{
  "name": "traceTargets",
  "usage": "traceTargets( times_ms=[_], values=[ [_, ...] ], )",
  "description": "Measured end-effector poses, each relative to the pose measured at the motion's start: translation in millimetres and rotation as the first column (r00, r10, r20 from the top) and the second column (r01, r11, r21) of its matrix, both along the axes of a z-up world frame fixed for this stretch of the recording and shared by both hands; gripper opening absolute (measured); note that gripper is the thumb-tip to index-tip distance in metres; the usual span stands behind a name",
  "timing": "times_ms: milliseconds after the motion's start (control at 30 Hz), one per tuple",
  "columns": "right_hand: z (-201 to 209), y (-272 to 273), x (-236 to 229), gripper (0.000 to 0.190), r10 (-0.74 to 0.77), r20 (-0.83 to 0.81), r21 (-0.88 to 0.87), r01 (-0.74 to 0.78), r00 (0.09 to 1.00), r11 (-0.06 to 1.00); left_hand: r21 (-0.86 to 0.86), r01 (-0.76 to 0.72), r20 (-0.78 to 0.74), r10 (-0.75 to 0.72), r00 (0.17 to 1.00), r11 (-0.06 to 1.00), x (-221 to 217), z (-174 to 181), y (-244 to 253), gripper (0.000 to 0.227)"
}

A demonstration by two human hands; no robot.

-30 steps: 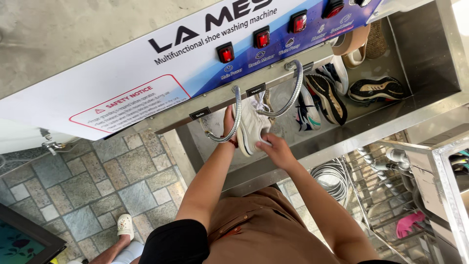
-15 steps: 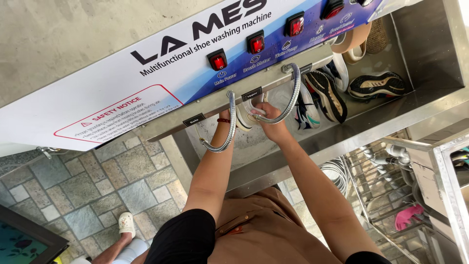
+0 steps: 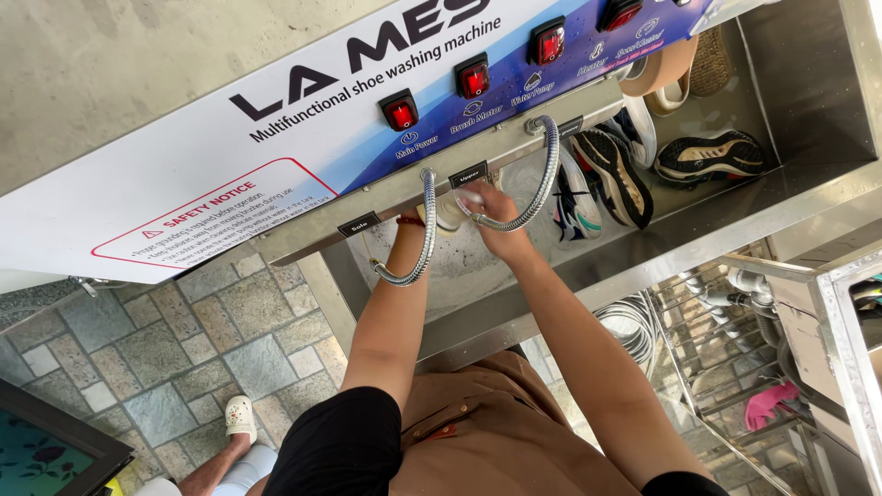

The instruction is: The person cleans a pair of white sneakers by hand at a shoe washing station, scrubbing the soles with water and a brush, then rinsing them and tying the laces.

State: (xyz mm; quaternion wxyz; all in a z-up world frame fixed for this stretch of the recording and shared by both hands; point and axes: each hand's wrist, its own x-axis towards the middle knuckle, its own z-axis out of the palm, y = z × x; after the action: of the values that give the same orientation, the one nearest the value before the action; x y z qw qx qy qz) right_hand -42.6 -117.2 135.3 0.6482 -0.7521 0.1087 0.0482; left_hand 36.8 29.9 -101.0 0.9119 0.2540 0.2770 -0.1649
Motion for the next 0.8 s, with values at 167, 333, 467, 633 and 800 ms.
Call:
traceTargets(
  times_ms=[167, 333, 467, 633, 800],
  values=[
    [42.9, -5.8, -52.9, 0.038, 0.033, -0.092, 0.122, -0.022, 0.995, 0.992, -0.082, 0.070, -0.011, -0.071, 0.997, 0.994, -54.8, 76.1, -8.9, 0.059],
    [61.2, -1.5, -94.3, 0.018, 0.151, 0.180, -0.122, -0.130, 0.972, 0.984, -0.332, 0.042, 0.007, -0.042, 0.999, 0.942, -92.8, 151.1, -5.6, 0.062],
    [73.9, 7.2, -119.0, 0.016, 0.162, 0.217, -0.110, -0.141, 0.963, 0.984, -0.380, 0.036, -0.063, -0.065, 0.996, 0.924, -111.4, 174.3, 8.7, 0.076],
    [78.5, 5.2, -147.0, 0.019, 0.292, 0.183, -0.328, -0.222, 0.939, 0.918, -0.362, 0.224, 0.076, -0.211, 0.975, 0.905, -118.0, 120.4, 26.9, 0.064],
    [48.5, -13.2, -141.6, 0.027, 0.154, -0.338, -0.125, -0.207, 0.928, 0.970, -0.325, 0.320, 0.072, -0.314, 0.947, 0.890, -128.9, 82.3, 27.7, 0.064]
  ],
)
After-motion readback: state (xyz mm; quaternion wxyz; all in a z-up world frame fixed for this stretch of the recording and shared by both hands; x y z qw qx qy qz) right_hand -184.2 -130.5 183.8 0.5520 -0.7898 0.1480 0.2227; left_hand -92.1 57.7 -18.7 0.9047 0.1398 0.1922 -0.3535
